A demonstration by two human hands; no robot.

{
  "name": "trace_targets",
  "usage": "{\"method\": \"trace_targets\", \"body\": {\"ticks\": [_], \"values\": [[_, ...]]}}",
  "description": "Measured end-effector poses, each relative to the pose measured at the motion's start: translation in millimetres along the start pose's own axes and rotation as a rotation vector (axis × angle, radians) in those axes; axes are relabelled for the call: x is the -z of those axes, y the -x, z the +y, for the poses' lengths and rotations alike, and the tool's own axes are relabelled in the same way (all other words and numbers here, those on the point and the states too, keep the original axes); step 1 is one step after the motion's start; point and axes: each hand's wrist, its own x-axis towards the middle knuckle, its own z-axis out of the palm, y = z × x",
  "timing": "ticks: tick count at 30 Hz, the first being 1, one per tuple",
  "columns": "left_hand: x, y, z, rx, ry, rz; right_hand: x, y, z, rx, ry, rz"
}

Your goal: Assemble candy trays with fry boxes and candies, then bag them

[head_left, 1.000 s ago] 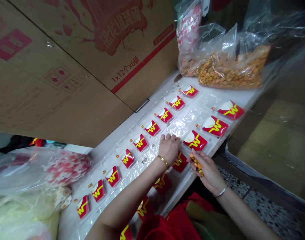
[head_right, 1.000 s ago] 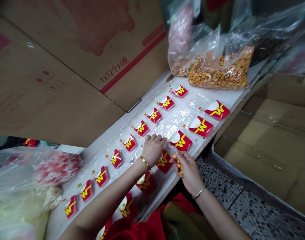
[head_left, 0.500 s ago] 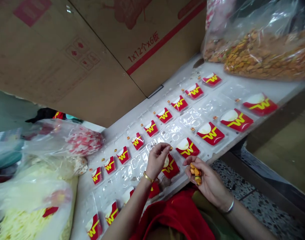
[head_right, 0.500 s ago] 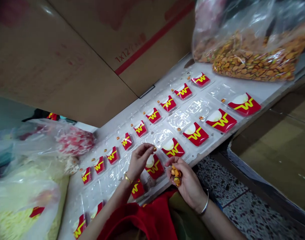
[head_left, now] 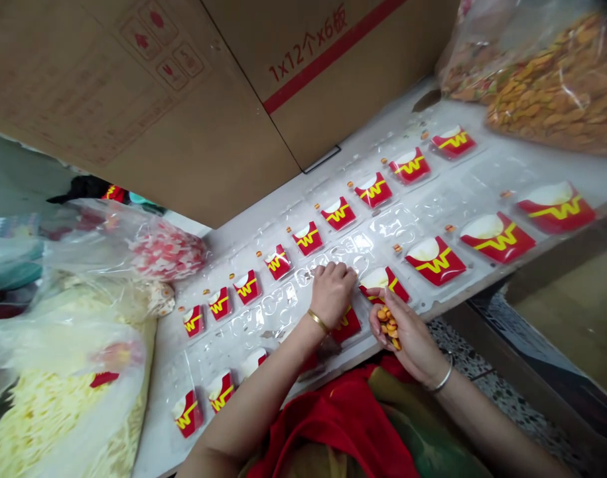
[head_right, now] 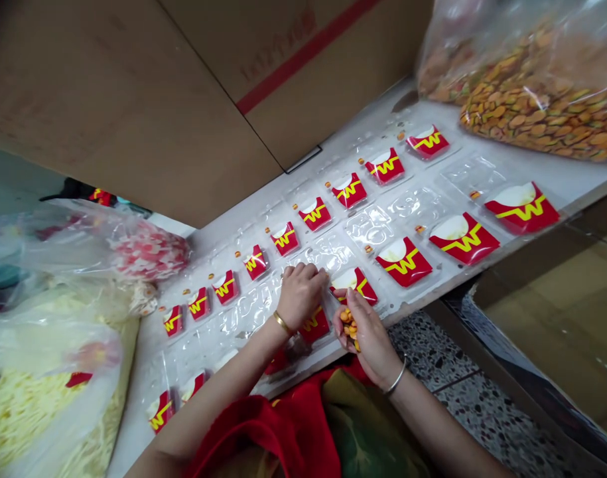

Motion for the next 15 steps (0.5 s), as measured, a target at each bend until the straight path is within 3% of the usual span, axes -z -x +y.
{"method": "trace_targets", "body": {"ticks": [4, 7, 13, 15], "values": [[3.0, 2.8, 3.3, -0.040, -0.055, -0.036, -0.8, -4.3, 0.3, 0.014, 0.042, -0.004], [10.8, 6.1, 0.1, -0.007, 0.044, -0.052, -3.1, -4.1, 1.3, 0.040, 0.036, -0.020], [33.8, 45.9, 9.6, -0.016, 0.676, 0.002, -15.2, 5.0, 15.7, 0.030, 0.046, 0.025], [35.7, 64.4, 15.9, -0.012, 0.791, 0.015, -21.5, 8.0, 26.3, 0.020, 0.062, 0.034]]}}
